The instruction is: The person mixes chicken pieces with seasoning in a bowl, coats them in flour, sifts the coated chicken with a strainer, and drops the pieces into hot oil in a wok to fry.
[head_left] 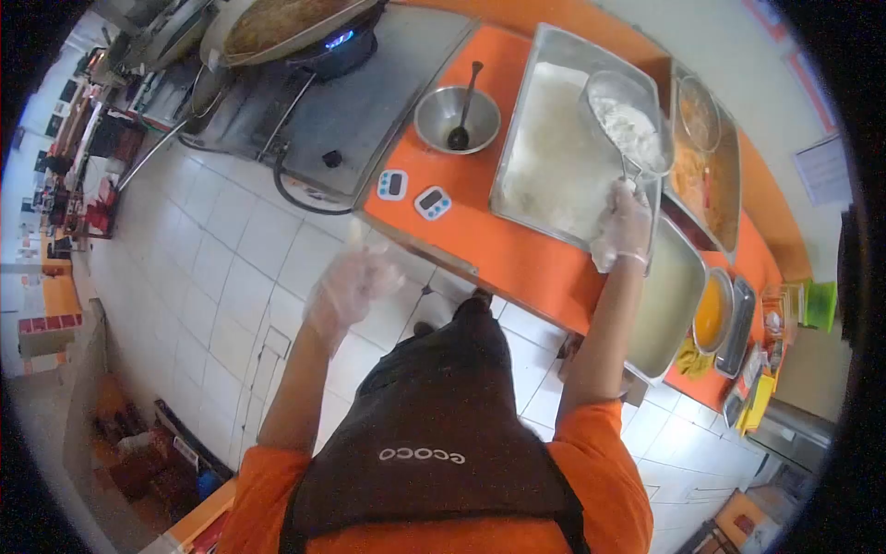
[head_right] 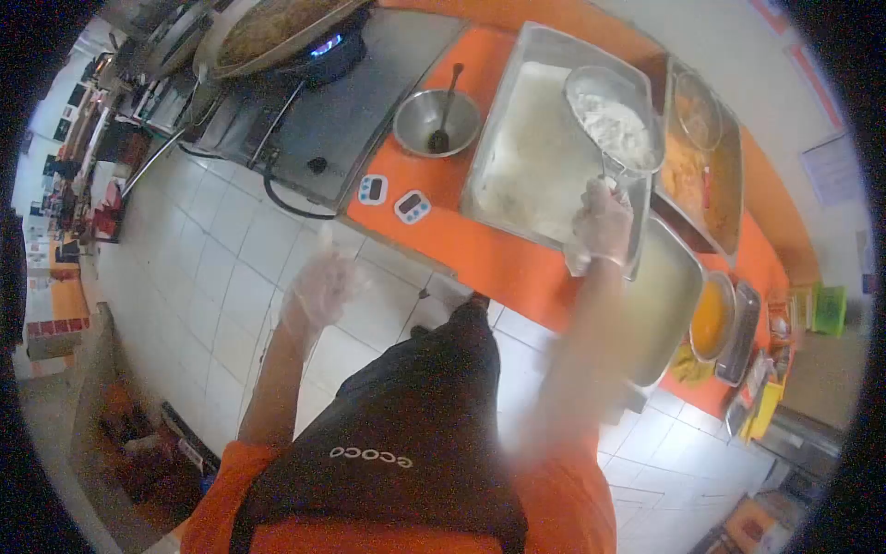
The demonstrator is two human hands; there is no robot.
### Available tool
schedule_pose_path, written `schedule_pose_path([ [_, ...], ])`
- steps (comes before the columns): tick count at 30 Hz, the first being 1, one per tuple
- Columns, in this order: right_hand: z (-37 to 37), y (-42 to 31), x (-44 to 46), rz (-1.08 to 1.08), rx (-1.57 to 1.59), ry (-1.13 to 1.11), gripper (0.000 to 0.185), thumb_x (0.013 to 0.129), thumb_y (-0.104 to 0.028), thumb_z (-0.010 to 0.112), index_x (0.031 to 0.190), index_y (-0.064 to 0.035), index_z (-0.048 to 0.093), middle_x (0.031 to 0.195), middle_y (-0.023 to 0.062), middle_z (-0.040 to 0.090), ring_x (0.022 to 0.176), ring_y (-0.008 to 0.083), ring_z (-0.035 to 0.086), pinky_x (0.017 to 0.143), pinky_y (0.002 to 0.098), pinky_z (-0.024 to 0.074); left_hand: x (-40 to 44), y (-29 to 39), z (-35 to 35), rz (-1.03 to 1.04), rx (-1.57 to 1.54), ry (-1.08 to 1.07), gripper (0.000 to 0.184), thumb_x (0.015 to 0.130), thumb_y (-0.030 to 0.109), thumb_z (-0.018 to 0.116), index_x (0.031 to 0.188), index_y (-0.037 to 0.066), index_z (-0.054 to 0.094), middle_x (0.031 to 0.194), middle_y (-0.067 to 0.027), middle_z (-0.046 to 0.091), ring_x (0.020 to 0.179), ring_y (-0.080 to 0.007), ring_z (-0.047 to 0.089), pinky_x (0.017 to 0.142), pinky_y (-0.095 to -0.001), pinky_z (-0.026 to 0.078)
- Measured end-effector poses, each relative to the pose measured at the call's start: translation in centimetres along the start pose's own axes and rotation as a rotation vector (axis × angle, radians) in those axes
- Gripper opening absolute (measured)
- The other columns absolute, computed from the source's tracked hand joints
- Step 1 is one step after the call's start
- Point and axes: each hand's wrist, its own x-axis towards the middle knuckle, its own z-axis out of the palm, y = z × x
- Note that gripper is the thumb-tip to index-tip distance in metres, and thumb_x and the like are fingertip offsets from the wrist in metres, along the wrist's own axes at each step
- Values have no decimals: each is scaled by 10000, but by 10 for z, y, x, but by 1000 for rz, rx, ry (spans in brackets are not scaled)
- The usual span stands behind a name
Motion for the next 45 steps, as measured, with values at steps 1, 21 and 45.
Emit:
schedule_pose_path([
  [1,-3,-1,0,-25,5,17,93,921,-171,604,967,-93,586,748,-22,545,660,93,542,570,210,423,-16,-28,6,87,-40,87,261,1044,245,361,925,61,502,663,17,454,601,-126,500,582,-248,457],
  [21,22,-18,-80,-42,12,-79,113,935,-192,536,971,-90,569,736,-11,510,633,103,488,521,248,397,-341,-220,15,-1177,-874,795,398,997,467,350,1068,148,578,735,-2,499,712,-156,520,616,-301,445],
  [45,4,35,-29,-69,25,-216,56,948,-165,531,949,-109,525,785,-8,517,567,87,475,437,239,397,-421,-266,56,-1124,185,217,463,946,478,427,1233,140,563,1205,-61,584,1041,-225,532,942,-445,388],
])
